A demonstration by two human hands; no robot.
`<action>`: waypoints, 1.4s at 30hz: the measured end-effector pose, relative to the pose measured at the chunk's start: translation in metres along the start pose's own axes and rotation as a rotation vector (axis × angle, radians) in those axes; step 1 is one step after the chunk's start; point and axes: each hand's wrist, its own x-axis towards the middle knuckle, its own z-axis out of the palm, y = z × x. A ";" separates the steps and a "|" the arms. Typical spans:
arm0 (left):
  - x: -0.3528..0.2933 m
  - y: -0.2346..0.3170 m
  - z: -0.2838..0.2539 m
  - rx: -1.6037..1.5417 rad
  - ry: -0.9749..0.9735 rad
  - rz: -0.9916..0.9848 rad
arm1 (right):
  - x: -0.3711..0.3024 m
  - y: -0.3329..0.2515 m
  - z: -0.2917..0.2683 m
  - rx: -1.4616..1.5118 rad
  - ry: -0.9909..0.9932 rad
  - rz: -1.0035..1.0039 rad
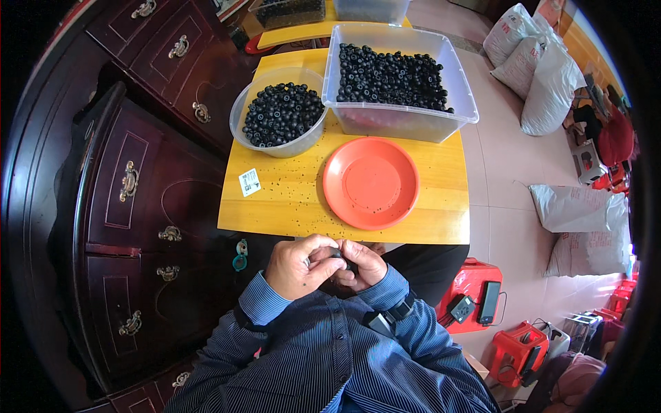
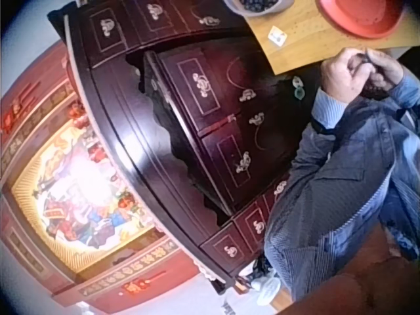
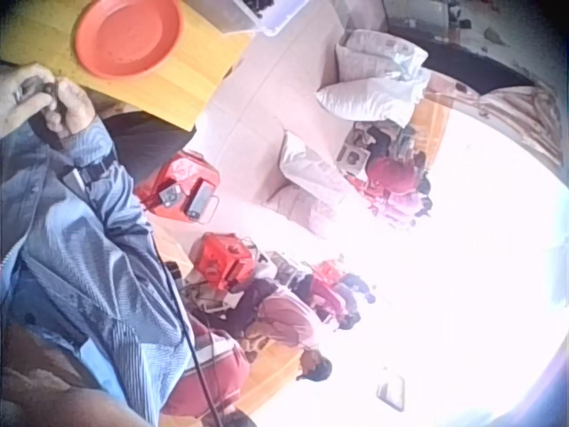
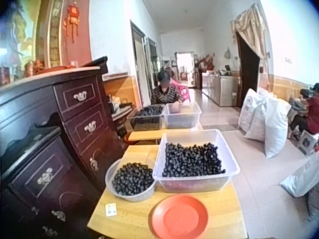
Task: Inspecting and sorting black rubber/plastic parts from a bin into a smaller bowl and onto a plate.
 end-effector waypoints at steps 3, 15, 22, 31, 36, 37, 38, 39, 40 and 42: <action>0.009 -0.002 -0.017 0.119 -0.126 -0.067 | -0.001 0.001 0.002 0.054 0.126 0.006; 0.050 -0.005 -0.059 0.266 0.291 -0.019 | 0.001 0.004 0.008 0.225 0.280 0.083; -0.007 -0.012 0.009 0.374 -0.246 -0.183 | 0.005 0.020 -0.003 0.294 0.300 0.052; -0.012 -0.023 0.020 0.543 -0.201 -0.206 | 0.004 0.026 -0.010 0.330 0.256 0.032; -0.014 -0.024 0.018 0.489 -0.161 -0.170 | 0.004 0.025 -0.014 0.278 0.164 0.038; -0.013 -0.023 0.016 0.469 -0.158 -0.165 | 0.004 0.025 -0.012 0.256 0.200 0.036; -0.012 -0.023 0.016 0.449 -0.155 -0.159 | 0.003 0.024 -0.011 0.234 0.236 0.033; -0.013 -0.024 0.015 0.450 -0.154 -0.161 | 0.003 0.022 -0.007 0.235 0.236 0.035; -0.014 -0.027 0.013 0.389 -0.121 -0.188 | 0.004 0.018 -0.002 0.212 0.287 0.038; -0.013 -0.027 0.011 0.326 -0.090 -0.214 | 0.004 0.016 -0.003 0.189 0.340 0.041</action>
